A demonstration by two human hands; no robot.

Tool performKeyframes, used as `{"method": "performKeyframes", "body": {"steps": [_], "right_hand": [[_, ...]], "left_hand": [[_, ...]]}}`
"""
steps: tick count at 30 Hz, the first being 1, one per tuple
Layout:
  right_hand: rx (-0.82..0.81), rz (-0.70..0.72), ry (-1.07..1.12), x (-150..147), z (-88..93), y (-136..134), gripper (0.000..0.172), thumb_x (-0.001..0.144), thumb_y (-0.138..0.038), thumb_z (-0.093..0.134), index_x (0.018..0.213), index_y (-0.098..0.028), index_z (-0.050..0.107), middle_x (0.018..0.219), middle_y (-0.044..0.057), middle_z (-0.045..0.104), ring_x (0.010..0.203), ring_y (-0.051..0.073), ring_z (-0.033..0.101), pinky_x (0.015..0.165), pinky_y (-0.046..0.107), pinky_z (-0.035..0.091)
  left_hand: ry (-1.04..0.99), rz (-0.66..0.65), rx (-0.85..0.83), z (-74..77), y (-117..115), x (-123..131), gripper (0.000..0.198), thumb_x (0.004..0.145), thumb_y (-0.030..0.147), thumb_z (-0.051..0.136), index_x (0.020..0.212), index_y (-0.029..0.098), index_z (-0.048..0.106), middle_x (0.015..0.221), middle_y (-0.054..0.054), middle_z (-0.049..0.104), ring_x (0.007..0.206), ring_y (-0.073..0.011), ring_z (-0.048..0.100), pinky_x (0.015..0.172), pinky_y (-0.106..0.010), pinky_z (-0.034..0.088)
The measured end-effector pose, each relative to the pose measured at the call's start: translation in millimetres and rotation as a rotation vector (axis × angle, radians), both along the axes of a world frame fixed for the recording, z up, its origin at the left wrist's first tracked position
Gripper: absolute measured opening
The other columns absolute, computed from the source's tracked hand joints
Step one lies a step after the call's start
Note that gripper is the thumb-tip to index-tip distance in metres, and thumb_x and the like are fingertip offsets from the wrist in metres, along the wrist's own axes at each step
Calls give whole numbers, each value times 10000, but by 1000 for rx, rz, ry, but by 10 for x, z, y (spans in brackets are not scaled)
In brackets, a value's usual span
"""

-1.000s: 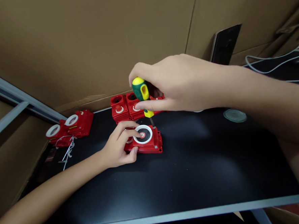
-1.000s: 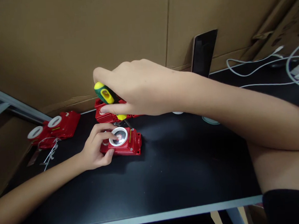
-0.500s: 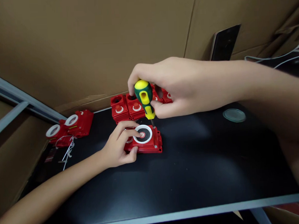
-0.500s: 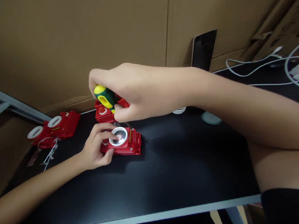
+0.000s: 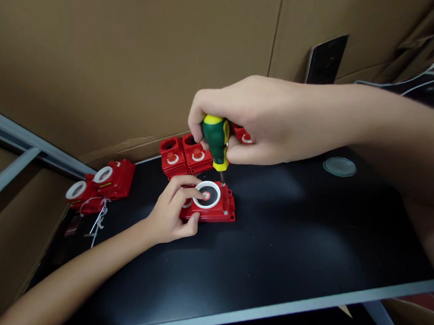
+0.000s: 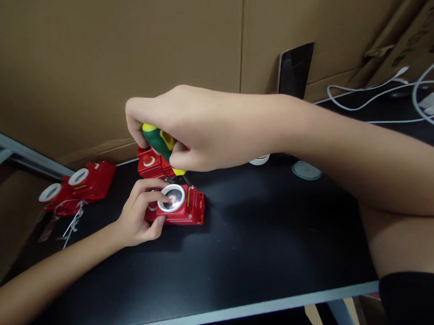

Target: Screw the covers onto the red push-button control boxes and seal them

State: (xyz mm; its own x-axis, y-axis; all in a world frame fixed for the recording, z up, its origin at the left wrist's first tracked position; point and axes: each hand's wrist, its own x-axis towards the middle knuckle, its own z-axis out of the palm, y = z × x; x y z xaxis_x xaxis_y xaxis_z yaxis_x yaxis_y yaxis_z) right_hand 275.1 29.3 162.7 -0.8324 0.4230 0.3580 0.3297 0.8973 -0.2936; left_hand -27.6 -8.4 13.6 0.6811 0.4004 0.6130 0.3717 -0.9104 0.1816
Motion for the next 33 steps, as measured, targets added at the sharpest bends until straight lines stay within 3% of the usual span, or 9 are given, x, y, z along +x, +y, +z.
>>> {"method": "performKeyframes", "body": {"steps": [18, 24, 30, 33], "right_hand": [[11, -33, -19, 13, 57, -1, 388, 822, 11, 588, 1112, -246, 575, 838, -32, 643, 719, 162, 496, 710, 320, 351], [-21, -63, -63, -5, 89, -35, 322, 766, 51, 535, 914, -234, 522, 833, -22, 598, 739, 151, 448, 683, 329, 319], [-128, -137, -380, -55, -69, -20, 80, 899, -173, 665, 840, -217, 634, 719, -12, 627, 609, 153, 455, 653, 351, 294], [-112, -137, -520, -97, -207, 50, 129, 975, -309, 690, 927, -201, 741, 762, 6, 701, 589, 155, 496, 643, 347, 305]], "left_hand": [[10, 9, 30, 4, 7, -1, 363, 992, 267, 695, 1347, 246, 621, 1320, -156, 711, 1137, -306, 734, 933, -466, 682], [10, -3, 31, 16, 9, 14, 348, 998, 260, 679, 1339, 240, 612, 1316, -150, 696, 1142, -292, 725, 927, -458, 687], [6, -5, 36, 24, 11, 25, 340, 984, 251, 673, 1319, 232, 620, 1300, -142, 689, 1150, -289, 726, 929, -447, 684], [9, 6, 44, 26, 6, 19, 347, 963, 227, 678, 1307, 229, 634, 1301, -142, 700, 1155, -291, 737, 941, -437, 684]]}}
